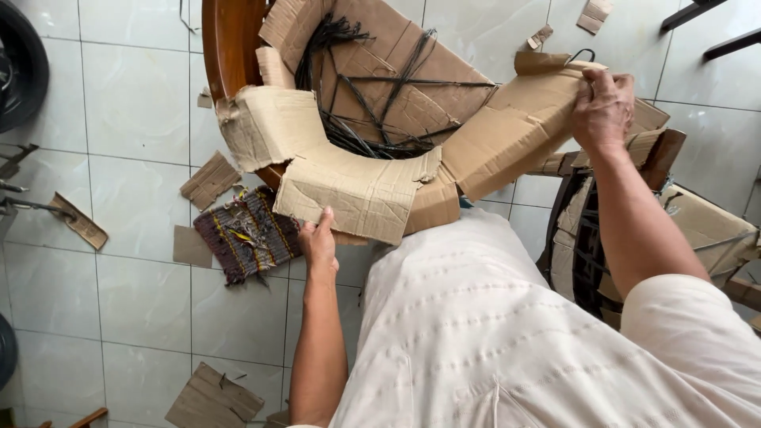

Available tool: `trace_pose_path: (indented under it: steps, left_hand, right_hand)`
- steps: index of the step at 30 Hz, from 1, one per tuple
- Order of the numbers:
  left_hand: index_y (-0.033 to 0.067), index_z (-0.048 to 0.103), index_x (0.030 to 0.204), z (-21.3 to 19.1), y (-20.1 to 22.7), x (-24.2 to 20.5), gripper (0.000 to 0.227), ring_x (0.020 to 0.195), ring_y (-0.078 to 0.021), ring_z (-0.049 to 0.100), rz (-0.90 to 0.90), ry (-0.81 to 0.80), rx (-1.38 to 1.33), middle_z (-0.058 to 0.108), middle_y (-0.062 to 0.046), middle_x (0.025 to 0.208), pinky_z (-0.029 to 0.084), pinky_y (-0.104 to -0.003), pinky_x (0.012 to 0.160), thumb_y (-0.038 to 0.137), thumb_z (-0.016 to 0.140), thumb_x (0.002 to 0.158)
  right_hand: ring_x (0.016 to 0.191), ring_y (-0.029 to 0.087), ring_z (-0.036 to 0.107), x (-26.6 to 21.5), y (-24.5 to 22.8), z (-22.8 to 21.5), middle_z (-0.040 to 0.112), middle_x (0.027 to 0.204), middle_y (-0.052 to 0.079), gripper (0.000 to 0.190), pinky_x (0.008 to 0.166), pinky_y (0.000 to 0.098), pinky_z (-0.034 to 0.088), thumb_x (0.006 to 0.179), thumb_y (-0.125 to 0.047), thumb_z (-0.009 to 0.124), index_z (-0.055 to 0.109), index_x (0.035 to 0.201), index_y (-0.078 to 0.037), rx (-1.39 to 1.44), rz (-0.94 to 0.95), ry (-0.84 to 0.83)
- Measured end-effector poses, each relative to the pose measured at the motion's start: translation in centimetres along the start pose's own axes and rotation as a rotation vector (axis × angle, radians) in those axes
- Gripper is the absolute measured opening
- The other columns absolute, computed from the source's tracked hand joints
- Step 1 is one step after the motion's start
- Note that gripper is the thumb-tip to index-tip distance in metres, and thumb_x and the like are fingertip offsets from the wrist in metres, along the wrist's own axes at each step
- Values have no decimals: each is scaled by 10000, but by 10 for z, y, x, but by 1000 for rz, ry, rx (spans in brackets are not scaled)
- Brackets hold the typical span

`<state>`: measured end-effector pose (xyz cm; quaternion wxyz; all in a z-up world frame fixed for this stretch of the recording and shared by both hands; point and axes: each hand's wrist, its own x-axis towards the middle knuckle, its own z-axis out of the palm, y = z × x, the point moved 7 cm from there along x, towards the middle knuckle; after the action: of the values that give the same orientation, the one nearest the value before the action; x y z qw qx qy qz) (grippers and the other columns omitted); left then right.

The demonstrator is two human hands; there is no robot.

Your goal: Wrapping a wooden chair frame with protective cardboard and securing it with plastic ties using a small hook tool.

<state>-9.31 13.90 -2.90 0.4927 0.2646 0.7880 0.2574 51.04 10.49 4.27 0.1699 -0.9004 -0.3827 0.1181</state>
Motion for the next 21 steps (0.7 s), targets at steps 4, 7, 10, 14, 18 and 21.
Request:
trace_pose_path:
  steps: [4,7,10,14,18,21]
  left_hand:
    - [139,330,692,3,21,-10,538,588,-124,294,85,26,64,329,25,620,284,-357,538,381,733,954]
    - [48,506,856,3,23,-10,488,766,-372,654,234,193,295,671,-175,837,473,-505,687,487,708,924]
    - [48,263,1525,7,39,-32,796,1206,-512,561,325,268,325,483,-319,1458,444,-568,949,407,694,960]
    - [81,273,1598,25,74,-65,741,1543,-449,326,978,483,661,222,-224,1681,239,-711,1249,69,666,970]
    - [95,616,1325,71,57,-60,468,1344,-356,525,1268,149,870,597,-169,1356,254,-645,1175,131,709,867]
    - [148,695,1183,89,39,-43,290,1267,-252,587,1254,-35,965,677,-61,1224,272,-605,1194,279,626,933]
  right_hand:
    - [1129,409,509,3,3,34,405,1326,215,199,870,557,582,1155,-232,497,634,1281,-164,120,-63,159]
    - [1378,518,447,-5,4,58,117,1597,179,316,938,558,619,1130,-258,496,538,1442,-241,210,66,120]
    - [1564,459,80,-8,6,70,-102,1643,131,717,1282,567,242,1026,-396,663,383,1664,-227,174,132,70]
    - [1631,405,203,-25,-8,79,-147,1651,201,849,1344,470,166,1007,-315,624,142,1702,-243,63,261,44]
    - [1515,540,317,-42,-6,92,-84,1648,180,843,1257,597,379,1033,-219,769,258,1685,-373,191,247,177]
    - [1481,547,382,-38,0,91,-78,1641,156,788,1234,600,418,1025,-229,764,327,1661,-393,190,252,177]
